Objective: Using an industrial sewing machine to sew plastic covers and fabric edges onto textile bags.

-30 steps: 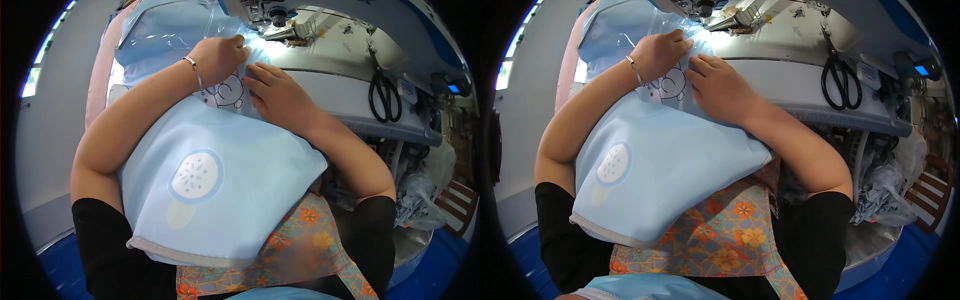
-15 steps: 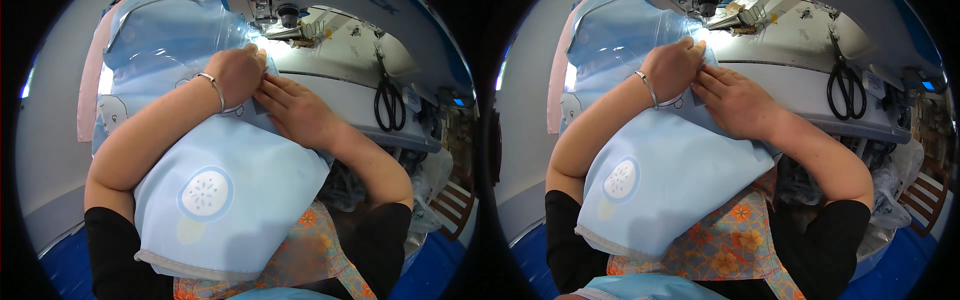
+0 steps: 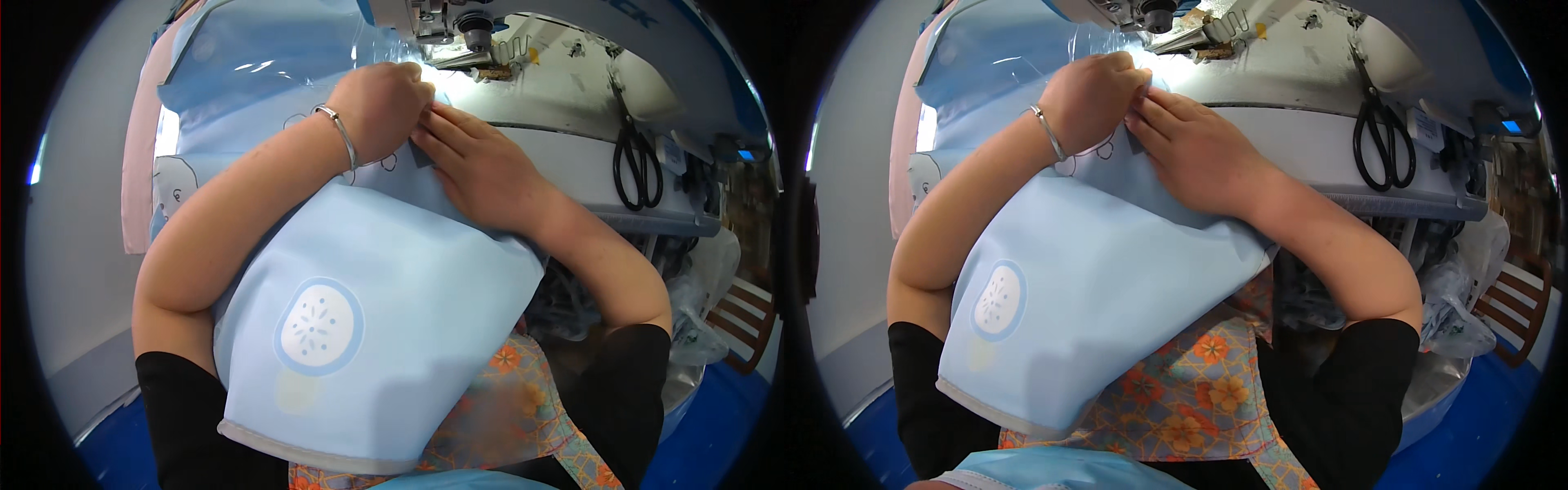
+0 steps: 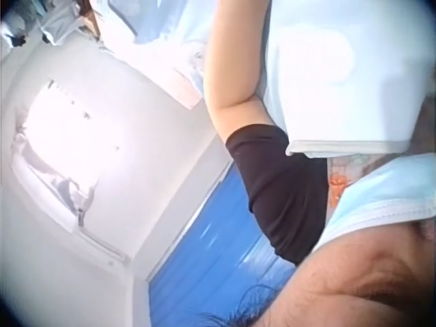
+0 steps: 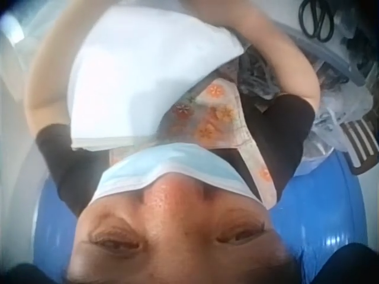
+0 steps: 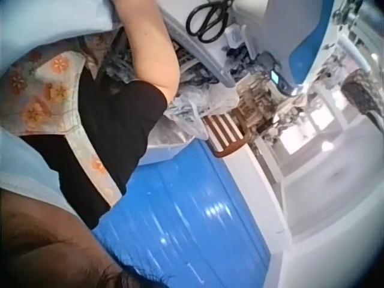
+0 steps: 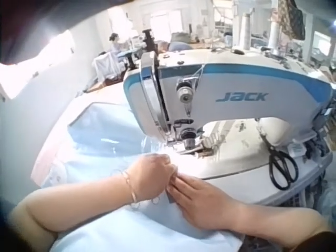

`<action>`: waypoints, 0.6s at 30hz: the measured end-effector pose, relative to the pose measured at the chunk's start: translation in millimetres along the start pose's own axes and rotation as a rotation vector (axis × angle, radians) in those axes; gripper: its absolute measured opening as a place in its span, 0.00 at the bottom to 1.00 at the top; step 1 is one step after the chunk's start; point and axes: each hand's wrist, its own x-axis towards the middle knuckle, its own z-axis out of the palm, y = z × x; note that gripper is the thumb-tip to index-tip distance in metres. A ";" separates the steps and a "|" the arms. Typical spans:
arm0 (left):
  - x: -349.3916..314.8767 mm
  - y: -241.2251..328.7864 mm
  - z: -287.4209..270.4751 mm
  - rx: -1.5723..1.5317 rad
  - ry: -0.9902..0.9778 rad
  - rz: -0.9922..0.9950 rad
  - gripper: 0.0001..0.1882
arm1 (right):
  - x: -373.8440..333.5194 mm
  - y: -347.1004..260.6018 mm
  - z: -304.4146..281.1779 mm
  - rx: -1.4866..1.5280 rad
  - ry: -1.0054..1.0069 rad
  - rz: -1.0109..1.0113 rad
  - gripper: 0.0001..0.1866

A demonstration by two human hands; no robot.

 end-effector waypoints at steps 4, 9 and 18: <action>2.4 -8.1 2.7 0.004 -0.007 0.077 0.09 | 8.8 0.9 2.4 -0.013 0.006 0.016 0.27; -13.4 -36.2 -5.9 -0.042 0.127 0.292 0.14 | 20.4 -3.3 11.4 -0.059 0.055 0.024 0.26; -34.1 -55.8 -86.9 0.401 -0.189 0.223 0.10 | 44.7 -26.7 35.3 -0.129 0.249 0.219 0.24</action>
